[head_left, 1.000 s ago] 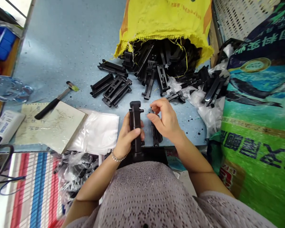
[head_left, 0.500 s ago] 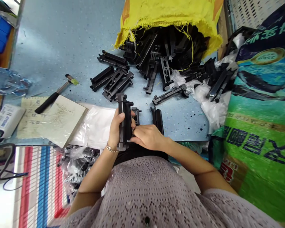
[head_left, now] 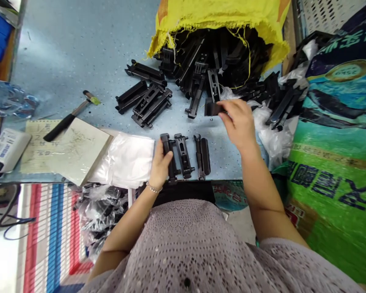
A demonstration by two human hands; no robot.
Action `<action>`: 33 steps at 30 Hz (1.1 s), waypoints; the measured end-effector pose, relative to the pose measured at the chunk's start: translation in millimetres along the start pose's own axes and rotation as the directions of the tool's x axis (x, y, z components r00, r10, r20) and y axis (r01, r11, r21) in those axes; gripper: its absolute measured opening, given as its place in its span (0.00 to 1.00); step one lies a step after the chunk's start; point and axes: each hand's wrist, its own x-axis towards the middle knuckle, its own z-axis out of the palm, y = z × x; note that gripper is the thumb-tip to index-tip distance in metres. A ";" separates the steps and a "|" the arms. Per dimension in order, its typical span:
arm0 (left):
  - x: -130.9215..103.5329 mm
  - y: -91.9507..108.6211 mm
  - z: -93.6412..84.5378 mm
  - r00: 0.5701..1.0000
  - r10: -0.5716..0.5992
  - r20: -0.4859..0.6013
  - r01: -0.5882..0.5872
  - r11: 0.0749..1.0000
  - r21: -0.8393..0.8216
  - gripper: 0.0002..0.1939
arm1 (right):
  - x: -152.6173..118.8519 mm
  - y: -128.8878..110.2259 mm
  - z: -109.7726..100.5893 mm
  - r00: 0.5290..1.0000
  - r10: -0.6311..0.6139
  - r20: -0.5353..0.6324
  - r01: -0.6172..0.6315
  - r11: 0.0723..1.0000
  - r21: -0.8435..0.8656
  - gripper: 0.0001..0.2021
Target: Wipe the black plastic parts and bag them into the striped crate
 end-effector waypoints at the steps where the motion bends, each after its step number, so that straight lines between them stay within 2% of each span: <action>1: -1.5 3.5 3.4 0.999 0.029 0.034 -0.031 0.999 0.043 0.31 | -1.7 -9.3 -7.4 0.997 0.030 -0.066 -0.026 0.998 0.054 0.19; 2: -2.8 10.0 6.0 0.997 0.063 0.046 -0.067 0.994 0.086 0.32 | -3.5 -20.2 -13.6 0.992 0.060 -0.108 -0.048 0.992 0.113 0.20; 4: -4.1 31.0 8.7 0.984 0.174 0.042 -0.179 0.971 0.160 0.35 | -7.6 -44.9 -19.4 0.988 0.101 -0.115 -0.069 0.965 0.253 0.21; 7: -2.1 67.7 7.6 0.950 0.305 0.069 -0.311 0.942 0.122 0.49 | -14.5 -80.8 -10.3 0.997 0.070 0.008 -0.065 0.869 0.490 0.19; 8: -0.5 76.9 5.7 0.952 0.296 0.077 -0.301 0.952 0.055 0.53 | -16.6 -90.2 -4.8 0.998 0.033 0.056 -0.059 0.825 0.561 0.18; 10: 2.8 86.9 -0.2 0.975 0.193 0.107 -0.179 0.975 -0.131 0.52 | -18.9 -102.6 5.6 0.994 -0.018 0.111 -0.059 0.754 0.654 0.17; 11: 3.9 87.9 -4.2 0.982 0.125 0.141 -0.090 0.969 -0.229 0.49 | -18.5 -105.3 9.9 0.994 -0.015 0.110 -0.062 0.750 0.659 0.17; 13: 3.9 84.9 -12.2 0.968 0.036 0.248 0.064 0.922 -0.382 0.44 | -14.0 -104.9 17.5 0.997 0.022 0.074 -0.060 0.822 0.566 0.17; 16: -0.5 78.1 -18.8 0.938 0.012 0.345 0.169 0.856 -0.489 0.43 | -1.1 -97.3 30.5 0.996 -0.010 0.089 -0.022 0.937 0.348 0.21; 18: -3.0 76.5 -18.3 0.941 0.004 0.338 0.182 0.839 -0.514 0.43 | 6.1 -93.5 39.1 0.985 -0.030 0.170 -0.036 0.928 0.371 0.24; 21: -2.4 78.1 -16.0 0.967 -0.013 0.254 0.148 0.841 -0.520 0.41 | 5.3 -96.3 43.4 0.953 -0.011 0.301 -0.164 0.820 0.549 0.28; 23: -0.4 79.5 -16.3 0.986 -0.020 0.167 0.101 0.863 -0.495 0.38 | -5.2 -105.1 40.2 0.926 -0.087 0.367 -0.151 0.806 0.572 0.28; 25: 1.3 79.3 -18.2 0.996 -0.027 0.084 0.062 0.894 -0.443 0.34 | -21.5 -116.5 37.0 0.893 -0.223 0.391 -0.007 0.862 0.507 0.24; 27: 2.1 75.4 -21.9 0.997 -0.037 0.073 0.063 0.915 -0.398 0.29 | -38.0 -124.9 37.5 0.856 -0.312 0.412 0.126 0.899 0.420 0.20; 28: 2.2 71.5 -25.0 0.996 -0.041 0.083 0.068 0.928 -0.366 0.28 | -44.1 -126.0 38.8 0.845 -0.324 0.426 0.150 0.908 0.392 0.19; 31: 1.1 52.2 -39.9 0.998 -0.024 0.050 0.031 0.988 -0.153 0.28 | -45.5 -112.1 41.0 0.843 -0.268 0.467 0.085 0.922 0.377 0.20; 33: -1.3 36.7 -50.7 1.000 -0.021 -0.002 0.021 0.999 0.040 0.31 | -29.8 -91.5 39.0 0.888 -0.145 0.435 -0.020 0.935 0.353 0.21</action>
